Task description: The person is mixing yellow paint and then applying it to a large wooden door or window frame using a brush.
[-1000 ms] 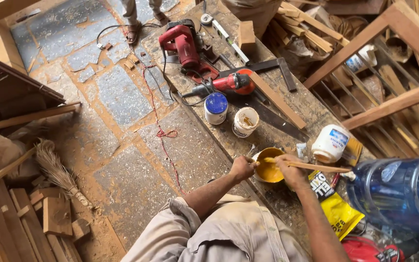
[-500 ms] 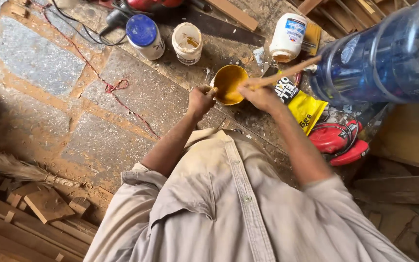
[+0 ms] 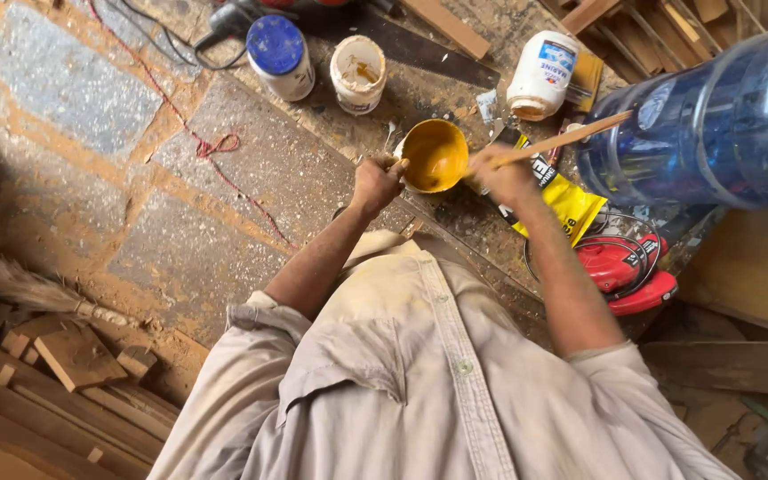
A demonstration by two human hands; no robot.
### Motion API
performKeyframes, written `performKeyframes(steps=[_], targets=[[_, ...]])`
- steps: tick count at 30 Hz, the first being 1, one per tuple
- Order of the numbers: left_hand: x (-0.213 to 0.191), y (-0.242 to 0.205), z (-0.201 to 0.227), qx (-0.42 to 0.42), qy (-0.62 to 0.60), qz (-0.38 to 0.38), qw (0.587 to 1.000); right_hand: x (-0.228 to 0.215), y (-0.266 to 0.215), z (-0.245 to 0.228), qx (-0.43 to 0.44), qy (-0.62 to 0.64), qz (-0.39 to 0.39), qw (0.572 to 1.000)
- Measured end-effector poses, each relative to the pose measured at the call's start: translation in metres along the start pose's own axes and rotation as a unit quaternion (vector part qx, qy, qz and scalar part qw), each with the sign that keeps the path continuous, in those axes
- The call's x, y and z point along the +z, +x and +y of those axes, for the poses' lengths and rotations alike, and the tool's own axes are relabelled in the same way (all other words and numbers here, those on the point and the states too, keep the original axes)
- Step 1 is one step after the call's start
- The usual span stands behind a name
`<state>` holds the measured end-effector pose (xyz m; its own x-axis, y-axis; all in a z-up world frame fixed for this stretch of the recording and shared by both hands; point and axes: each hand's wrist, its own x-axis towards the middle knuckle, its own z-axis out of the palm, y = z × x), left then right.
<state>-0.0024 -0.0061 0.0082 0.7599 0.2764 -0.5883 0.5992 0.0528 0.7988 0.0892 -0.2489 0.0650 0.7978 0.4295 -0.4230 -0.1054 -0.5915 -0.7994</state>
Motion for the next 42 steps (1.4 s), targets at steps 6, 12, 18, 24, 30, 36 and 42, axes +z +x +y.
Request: performKeyframes(steps=[6,12,18,24,30,36,42], targets=[[0.002,0.006,-0.012,0.007,-0.001,-0.012,1.0,0.029,0.043,-0.019,-0.229,-0.072,0.199,0.95],[-0.001,0.003,-0.003,-0.017,-0.019,-0.012,1.0,0.012,0.002,-0.015,-0.094,-0.096,-0.012,0.991],[0.002,0.005,-0.006,-0.022,0.002,-0.019,1.0,0.028,0.038,-0.031,-0.162,-0.074,0.146,0.973],[0.0,0.005,-0.001,-0.004,0.064,-0.013,0.998,0.004,0.0,-0.025,-0.028,-0.027,-0.038,0.999],[-0.001,0.006,-0.001,-0.019,0.036,-0.028,0.999,0.017,0.036,-0.019,-0.056,0.054,0.132,0.988],[-0.005,-0.005,0.013,-0.012,0.05,-0.015,0.999,0.012,0.011,0.017,-0.129,0.027,0.023,0.991],[0.0,0.005,-0.01,-0.011,0.045,-0.026,0.999,0.017,0.013,0.046,-0.129,0.156,0.093,0.975]])
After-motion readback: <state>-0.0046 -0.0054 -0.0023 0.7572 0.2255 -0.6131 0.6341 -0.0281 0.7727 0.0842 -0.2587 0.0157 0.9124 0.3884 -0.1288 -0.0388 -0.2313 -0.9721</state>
